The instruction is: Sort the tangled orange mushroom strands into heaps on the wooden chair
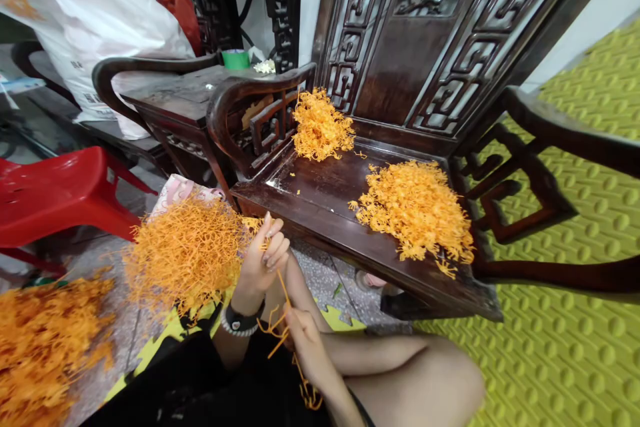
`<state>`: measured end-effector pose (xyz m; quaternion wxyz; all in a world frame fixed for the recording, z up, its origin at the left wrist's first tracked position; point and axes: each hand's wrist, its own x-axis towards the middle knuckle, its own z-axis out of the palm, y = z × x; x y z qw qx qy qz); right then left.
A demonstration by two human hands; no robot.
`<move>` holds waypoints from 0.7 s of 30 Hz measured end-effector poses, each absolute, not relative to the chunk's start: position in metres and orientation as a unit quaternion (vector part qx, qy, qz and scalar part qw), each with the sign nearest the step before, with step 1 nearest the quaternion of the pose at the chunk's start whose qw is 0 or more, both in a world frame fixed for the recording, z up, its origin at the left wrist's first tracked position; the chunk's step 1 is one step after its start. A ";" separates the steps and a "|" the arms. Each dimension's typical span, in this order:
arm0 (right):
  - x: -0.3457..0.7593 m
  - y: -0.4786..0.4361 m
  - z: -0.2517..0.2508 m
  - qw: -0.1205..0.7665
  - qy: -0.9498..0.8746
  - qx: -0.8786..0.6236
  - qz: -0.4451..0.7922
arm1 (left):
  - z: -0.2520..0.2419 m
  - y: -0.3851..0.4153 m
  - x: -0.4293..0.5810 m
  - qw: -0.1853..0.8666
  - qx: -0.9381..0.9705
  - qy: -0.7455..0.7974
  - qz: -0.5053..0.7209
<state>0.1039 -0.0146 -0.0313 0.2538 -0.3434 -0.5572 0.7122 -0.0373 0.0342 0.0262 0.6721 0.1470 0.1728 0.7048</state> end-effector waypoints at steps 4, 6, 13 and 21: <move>0.111 -0.025 -0.027 0.188 -0.551 -0.340 0.739 | 0.042 0.022 -0.048 0.615 0.143 0.215 0.745; 0.116 -0.030 -0.025 0.164 -0.546 -0.311 0.760 | 0.051 0.014 -0.057 0.583 0.149 0.218 0.769; 0.130 -0.044 0.001 0.121 -0.572 -0.284 0.760 | 0.082 -0.009 -0.079 0.465 0.228 0.220 0.826; 0.196 -0.046 -0.029 0.165 -0.524 -0.384 0.742 | 0.091 -0.003 -0.169 0.167 0.215 0.243 0.931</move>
